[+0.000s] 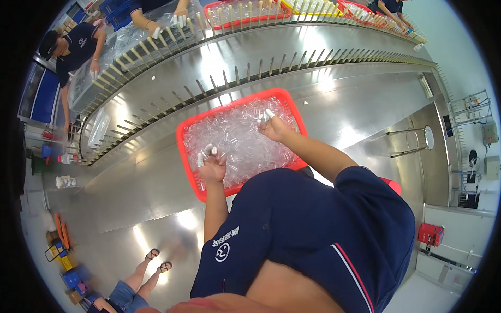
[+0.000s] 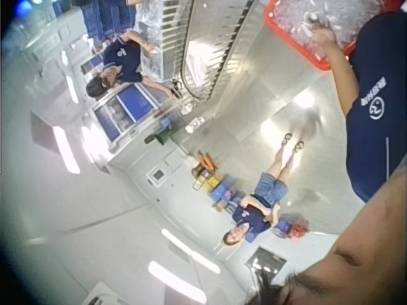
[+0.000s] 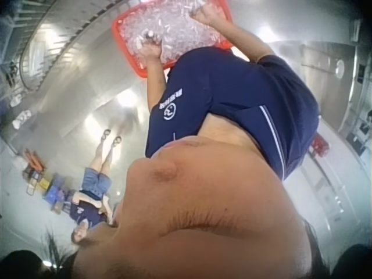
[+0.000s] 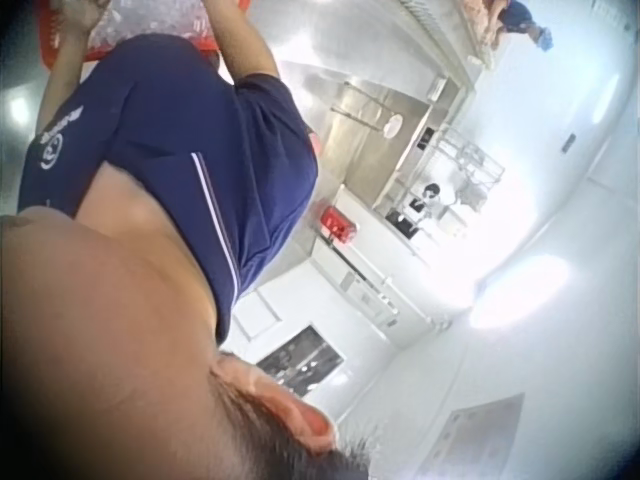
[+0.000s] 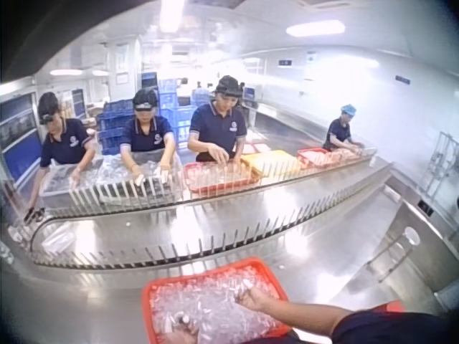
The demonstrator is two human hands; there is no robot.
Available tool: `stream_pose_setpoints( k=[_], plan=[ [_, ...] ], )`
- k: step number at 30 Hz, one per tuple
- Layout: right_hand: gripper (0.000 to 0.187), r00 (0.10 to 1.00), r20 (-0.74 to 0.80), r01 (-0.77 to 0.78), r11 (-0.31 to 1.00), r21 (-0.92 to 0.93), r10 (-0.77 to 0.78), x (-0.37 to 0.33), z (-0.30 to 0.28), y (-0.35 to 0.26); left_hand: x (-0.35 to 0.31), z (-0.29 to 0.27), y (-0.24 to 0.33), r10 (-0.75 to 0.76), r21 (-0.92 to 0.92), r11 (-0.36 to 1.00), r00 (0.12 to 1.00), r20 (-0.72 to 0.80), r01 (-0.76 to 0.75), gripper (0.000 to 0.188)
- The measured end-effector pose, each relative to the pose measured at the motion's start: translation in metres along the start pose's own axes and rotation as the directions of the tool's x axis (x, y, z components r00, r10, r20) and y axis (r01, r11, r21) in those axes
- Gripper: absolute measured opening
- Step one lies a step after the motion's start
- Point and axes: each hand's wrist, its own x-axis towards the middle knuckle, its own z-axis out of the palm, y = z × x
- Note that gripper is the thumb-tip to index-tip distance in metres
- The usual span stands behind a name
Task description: The person picks up plastic caps from a red bin, holds them up one at a time, and places them onto pins on a moving assembly line.
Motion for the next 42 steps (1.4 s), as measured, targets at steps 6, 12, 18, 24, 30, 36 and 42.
stream_pose_setpoints(
  k=[6,12,18,24,30,36,42],
  plan=[
    [0.037,0.979,0.201,-0.035,0.999,0.016,0.031,-0.008,0.021,0.020,0.000,0.005,0.012,0.136,0.443,0.890,0.990,-0.028,-0.109,0.026],
    [0.028,0.945,0.327,-0.001,1.000,-0.010,0.004,-0.017,0.052,0.042,-0.005,0.008,0.026,0.313,0.791,0.497,0.924,0.222,-0.358,0.026],
    [0.023,0.954,0.289,0.123,0.986,-0.116,-0.085,-0.029,0.082,0.054,0.000,0.020,0.039,0.394,0.817,0.033,0.759,0.518,-0.575,0.029],
    [0.016,0.952,0.247,0.219,0.967,-0.131,-0.182,-0.029,0.087,0.065,0.000,0.031,0.045,0.444,0.823,0.356,0.855,0.268,-0.443,0.024],
    [0.014,0.941,0.131,0.336,0.901,-0.275,-0.312,-0.037,0.058,0.066,0.015,0.030,0.051,0.394,0.835,0.399,0.893,0.218,-0.380,0.022],
    [0.014,0.917,-0.108,0.311,0.858,-0.408,-0.384,-0.041,0.003,0.064,0.025,-0.002,0.053,0.280,0.666,0.738,0.947,-0.156,-0.108,0.014],
    [0.021,0.891,-0.216,0.342,0.904,-0.257,-0.398,-0.047,0.005,0.080,0.021,-0.019,0.064,0.103,0.426,0.904,0.951,-0.291,0.033,0.016]
  ],
)
